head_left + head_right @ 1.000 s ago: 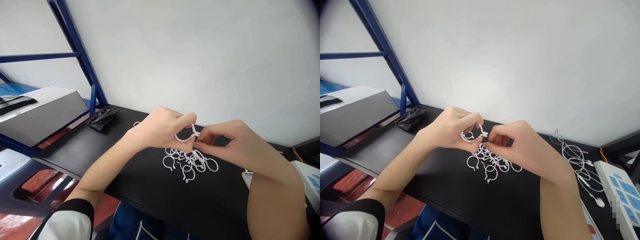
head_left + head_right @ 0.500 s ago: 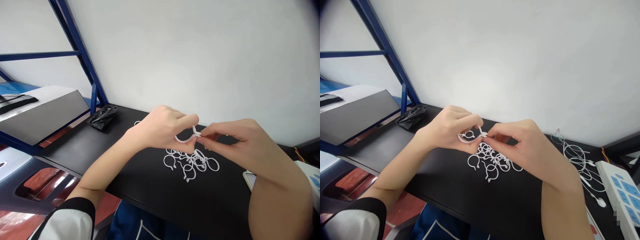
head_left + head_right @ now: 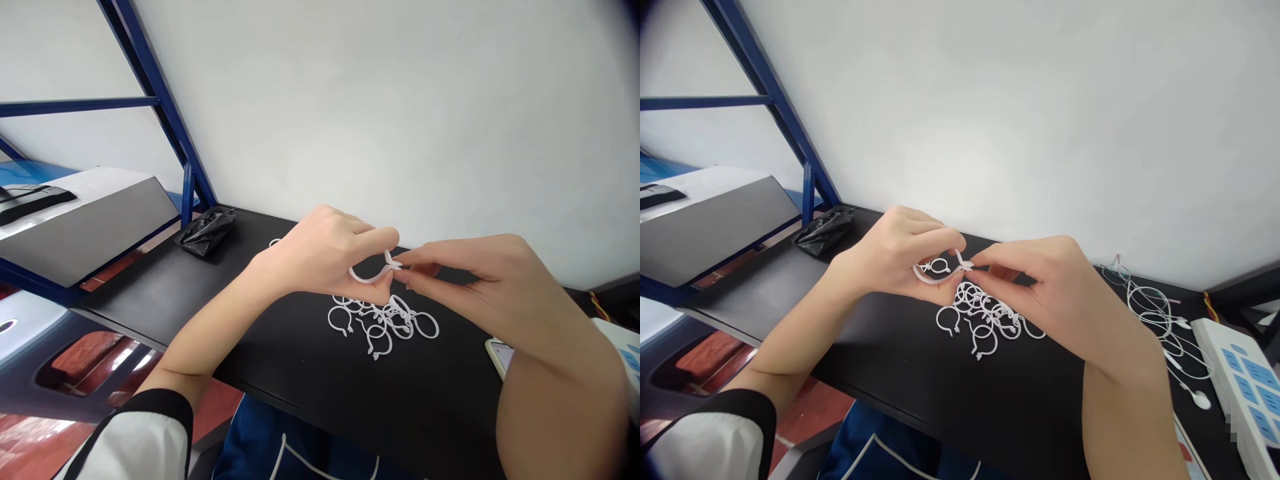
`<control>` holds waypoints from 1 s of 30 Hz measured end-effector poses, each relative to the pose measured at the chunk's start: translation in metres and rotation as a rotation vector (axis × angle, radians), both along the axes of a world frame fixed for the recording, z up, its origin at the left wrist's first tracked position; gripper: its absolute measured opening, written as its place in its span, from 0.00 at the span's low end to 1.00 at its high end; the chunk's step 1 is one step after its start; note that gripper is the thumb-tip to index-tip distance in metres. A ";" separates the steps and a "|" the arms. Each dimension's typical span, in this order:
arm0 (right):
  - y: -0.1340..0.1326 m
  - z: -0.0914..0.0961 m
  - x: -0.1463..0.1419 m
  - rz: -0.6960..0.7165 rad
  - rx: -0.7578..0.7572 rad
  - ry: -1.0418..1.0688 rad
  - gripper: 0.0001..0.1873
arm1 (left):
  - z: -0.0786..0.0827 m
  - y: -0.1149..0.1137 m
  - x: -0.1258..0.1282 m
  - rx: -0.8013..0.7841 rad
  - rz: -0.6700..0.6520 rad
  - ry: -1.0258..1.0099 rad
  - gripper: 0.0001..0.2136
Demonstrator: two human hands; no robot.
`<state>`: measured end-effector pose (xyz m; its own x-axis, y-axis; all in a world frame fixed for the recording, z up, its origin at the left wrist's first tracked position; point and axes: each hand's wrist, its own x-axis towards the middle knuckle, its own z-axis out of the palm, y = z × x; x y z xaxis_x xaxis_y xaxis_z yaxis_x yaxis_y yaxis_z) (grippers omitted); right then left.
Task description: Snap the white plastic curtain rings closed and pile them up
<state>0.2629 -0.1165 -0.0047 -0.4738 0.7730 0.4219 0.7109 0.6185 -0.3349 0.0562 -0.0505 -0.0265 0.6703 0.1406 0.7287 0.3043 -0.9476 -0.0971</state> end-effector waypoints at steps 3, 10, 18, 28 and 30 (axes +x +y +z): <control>0.001 -0.001 0.000 0.006 0.025 -0.002 0.07 | -0.001 0.001 0.000 0.011 -0.033 -0.027 0.04; -0.004 0.001 0.000 0.032 0.107 -0.004 0.08 | -0.002 -0.002 0.000 0.024 -0.040 -0.049 0.05; -0.005 -0.001 -0.002 0.072 0.180 -0.027 0.09 | -0.002 -0.001 0.000 0.056 -0.060 -0.081 0.06; -0.009 0.003 -0.005 0.095 0.219 -0.052 0.08 | -0.002 -0.001 0.000 0.079 -0.094 -0.116 0.06; -0.010 0.004 -0.006 0.099 0.220 -0.059 0.09 | -0.002 -0.001 0.000 0.083 -0.097 -0.122 0.06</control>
